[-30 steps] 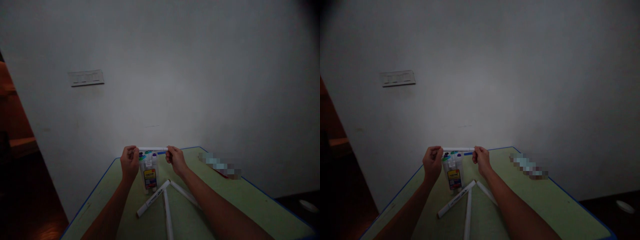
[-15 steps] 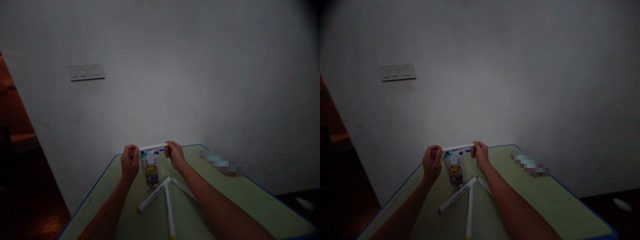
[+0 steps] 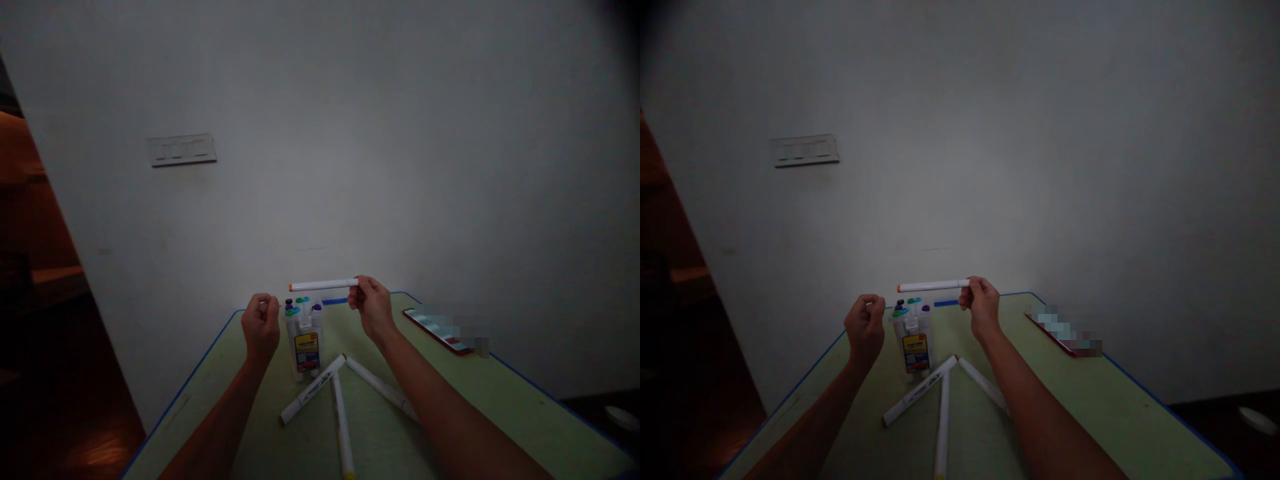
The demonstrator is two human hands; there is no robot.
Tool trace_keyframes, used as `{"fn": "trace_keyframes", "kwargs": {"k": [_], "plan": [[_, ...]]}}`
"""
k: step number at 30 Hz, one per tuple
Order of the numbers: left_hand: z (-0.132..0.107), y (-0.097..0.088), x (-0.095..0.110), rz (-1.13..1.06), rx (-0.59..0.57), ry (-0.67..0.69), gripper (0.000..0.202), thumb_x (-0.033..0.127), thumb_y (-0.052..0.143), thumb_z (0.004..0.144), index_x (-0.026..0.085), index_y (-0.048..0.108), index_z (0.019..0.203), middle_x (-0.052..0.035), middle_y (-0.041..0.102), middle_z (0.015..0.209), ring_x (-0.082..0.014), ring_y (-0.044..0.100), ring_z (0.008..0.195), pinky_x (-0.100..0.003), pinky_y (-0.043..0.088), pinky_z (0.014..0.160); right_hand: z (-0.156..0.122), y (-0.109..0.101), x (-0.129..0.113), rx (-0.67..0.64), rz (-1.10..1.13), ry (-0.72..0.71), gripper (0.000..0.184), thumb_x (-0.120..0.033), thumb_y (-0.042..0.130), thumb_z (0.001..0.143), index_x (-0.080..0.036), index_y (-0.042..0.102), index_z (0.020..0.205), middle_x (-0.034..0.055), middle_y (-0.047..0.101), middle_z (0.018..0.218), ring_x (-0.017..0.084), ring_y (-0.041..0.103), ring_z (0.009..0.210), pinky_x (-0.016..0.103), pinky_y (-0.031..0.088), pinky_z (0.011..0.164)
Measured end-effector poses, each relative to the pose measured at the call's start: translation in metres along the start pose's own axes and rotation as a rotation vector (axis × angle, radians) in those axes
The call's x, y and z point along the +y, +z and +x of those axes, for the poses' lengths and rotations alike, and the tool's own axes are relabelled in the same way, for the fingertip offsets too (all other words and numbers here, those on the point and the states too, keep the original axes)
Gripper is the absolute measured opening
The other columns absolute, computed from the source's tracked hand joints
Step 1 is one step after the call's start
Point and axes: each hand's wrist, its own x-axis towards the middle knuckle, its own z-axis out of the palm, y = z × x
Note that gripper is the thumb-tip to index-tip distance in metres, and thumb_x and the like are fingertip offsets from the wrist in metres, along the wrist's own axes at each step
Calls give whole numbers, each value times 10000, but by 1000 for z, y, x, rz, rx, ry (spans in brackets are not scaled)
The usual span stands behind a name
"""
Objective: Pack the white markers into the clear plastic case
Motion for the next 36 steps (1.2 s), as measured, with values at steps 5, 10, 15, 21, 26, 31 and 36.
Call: {"fn": "trace_keyframes", "kwargs": {"k": [5, 10, 15, 21, 26, 31, 36], "plan": [[0, -3, -3, 25, -24, -2, 152, 279, 477, 766, 169, 471, 661, 84, 276, 443, -58, 254, 364, -179, 183, 361, 4, 11, -17, 3, -124, -181, 212, -375, 575, 668, -174, 508, 672, -60, 403, 449, 72, 355, 373, 193, 255, 335], [-1, -3, -2, 121, -123, 109, 117, 250, 467, 775, 158, 535, 753, 35, 432, 546, -86, 377, 460, -198, 301, 441, 7, 30, -42, -86, -413, -430, 210, -364, 540, 728, -169, 528, 652, -41, 406, 489, 80, 339, 423, 212, 256, 389], [-1, -2, 1, 100, -221, 220, 168, 228, 438, 797, 162, 574, 725, -32, 501, 720, -137, 474, 669, -245, 381, 587, -3, 56, -37, -360, -730, -498, 201, -303, 508, 760, -170, 541, 613, -24, 458, 510, 99, 390, 475, 222, 281, 459], [-3, -1, 4, 77, -254, 233, 183, 227, 435, 797, 164, 547, 667, -33, 489, 718, -134, 461, 658, -242, 380, 578, -24, 68, -5, -591, -1072, -535, 128, -219, 532, 748, -179, 601, 649, -2, 549, 589, 117, 450, 546, 232, 295, 519], [-3, -1, 1, 81, -253, 250, 165, 228, 432, 796, 165, 539, 687, -34, 499, 723, -135, 468, 658, -243, 387, 587, -32, 61, 6, -599, -1227, -702, 180, -193, 480, 800, -173, 612, 679, 33, 573, 659, 149, 457, 661, 265, 314, 636], [-4, 0, -1, 102, -259, 245, 155, 236, 432, 799, 163, 542, 716, -35, 520, 714, -142, 479, 667, -253, 392, 603, -33, 55, 8, -609, -1195, -747, 273, -161, 409, 831, -162, 540, 591, 24, 520, 591, 149, 421, 640, 280, 317, 674], [-4, 1, -1, 111, -270, 238, 177, 243, 422, 807, 158, 559, 735, -41, 544, 711, -148, 499, 670, -256, 399, 606, -34, 44, 10, -483, -1000, -771, 198, -170, 386, 829, -153, 566, 749, 64, 546, 763, 177, 445, 773, 300, 340, 728]]}}
